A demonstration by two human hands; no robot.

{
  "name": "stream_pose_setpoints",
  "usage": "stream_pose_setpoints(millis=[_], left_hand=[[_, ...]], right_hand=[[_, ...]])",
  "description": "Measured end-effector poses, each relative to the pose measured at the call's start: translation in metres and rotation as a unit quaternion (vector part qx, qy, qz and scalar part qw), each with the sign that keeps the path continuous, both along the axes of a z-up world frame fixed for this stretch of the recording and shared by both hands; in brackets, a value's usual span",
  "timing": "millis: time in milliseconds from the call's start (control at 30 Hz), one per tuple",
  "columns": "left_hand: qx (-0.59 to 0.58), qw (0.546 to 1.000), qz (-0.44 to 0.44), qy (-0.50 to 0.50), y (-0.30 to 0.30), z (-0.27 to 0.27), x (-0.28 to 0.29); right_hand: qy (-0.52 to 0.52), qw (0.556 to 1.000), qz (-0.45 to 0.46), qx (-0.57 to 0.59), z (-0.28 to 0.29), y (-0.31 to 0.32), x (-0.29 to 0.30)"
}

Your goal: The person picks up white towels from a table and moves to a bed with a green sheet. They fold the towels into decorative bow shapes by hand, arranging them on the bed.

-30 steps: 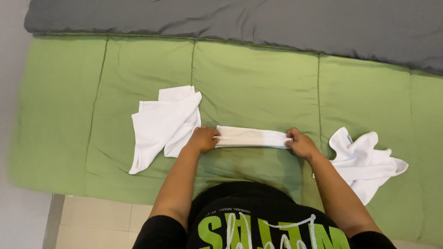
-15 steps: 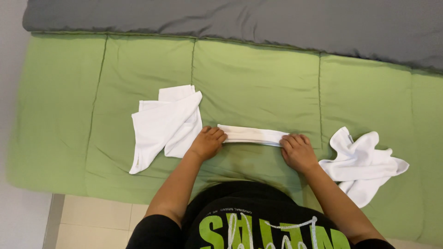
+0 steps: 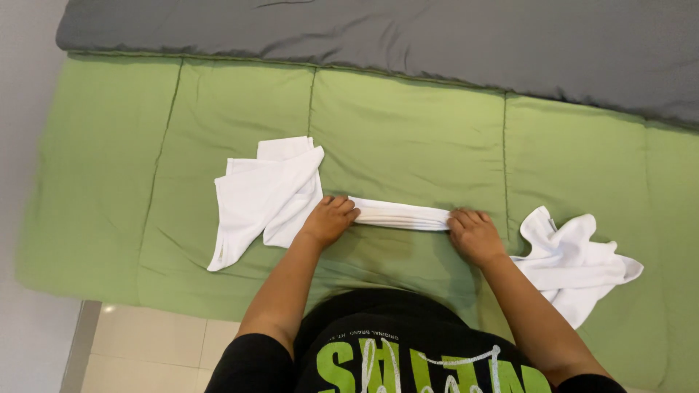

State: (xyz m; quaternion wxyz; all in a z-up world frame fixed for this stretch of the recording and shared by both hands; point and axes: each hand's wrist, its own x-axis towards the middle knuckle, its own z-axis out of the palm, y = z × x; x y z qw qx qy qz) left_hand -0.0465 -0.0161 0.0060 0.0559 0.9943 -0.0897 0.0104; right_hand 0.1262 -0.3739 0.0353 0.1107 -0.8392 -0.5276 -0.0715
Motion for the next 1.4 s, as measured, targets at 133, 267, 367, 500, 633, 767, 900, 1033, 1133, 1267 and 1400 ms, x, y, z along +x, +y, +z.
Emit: stream_pose_setpoints(millis=[133, 267, 367, 500, 633, 767, 900, 1033, 1133, 1267, 1400], left_hand=[[-0.014, 0.999, -0.013, 0.032, -0.002, -0.008, -0.003], [0.077, 0.996, -0.033, 0.0, -0.003, -0.017, -0.002], [0.069, 0.997, -0.022, 0.021, -0.002, -0.013, 0.0], [0.09, 0.996, -0.012, 0.016, -0.01, -0.014, 0.003], [0.113, 0.993, 0.004, 0.024, -0.015, -0.018, 0.012], [0.098, 0.994, 0.005, 0.039, -0.011, -0.001, 0.011], [-0.147, 0.983, 0.071, 0.086, 0.0, 0.058, 0.016], [-0.394, 0.855, 0.2, 0.274, 0.018, 0.059, 0.019], [-0.367, 0.867, 0.192, 0.276, 0.022, 0.043, 0.024], [-0.261, 0.948, 0.113, 0.14, 0.018, 0.006, 0.021], [-0.215, 0.973, 0.077, 0.039, 0.01, 0.023, 0.014]], right_hand=[[0.003, 0.999, 0.011, -0.033, 0.007, 0.0, -0.005], [-0.019, 0.999, 0.011, -0.027, 0.005, -0.002, -0.006], [0.009, 1.0, -0.016, 0.006, 0.004, -0.003, -0.004], [0.062, 0.997, -0.037, 0.001, 0.006, -0.006, 0.003], [0.087, 0.995, -0.04, -0.02, 0.012, -0.004, 0.006], [0.165, 0.984, -0.062, 0.014, 0.008, -0.008, 0.016], [0.43, 0.881, -0.194, -0.019, 0.018, -0.017, 0.033], [0.576, 0.798, -0.167, 0.051, -0.015, -0.028, 0.057], [0.45, 0.866, -0.193, -0.104, -0.002, -0.008, 0.057], [0.287, 0.951, -0.108, -0.042, -0.002, -0.002, 0.046], [0.168, 0.985, -0.049, -0.006, 0.006, -0.007, 0.033]])
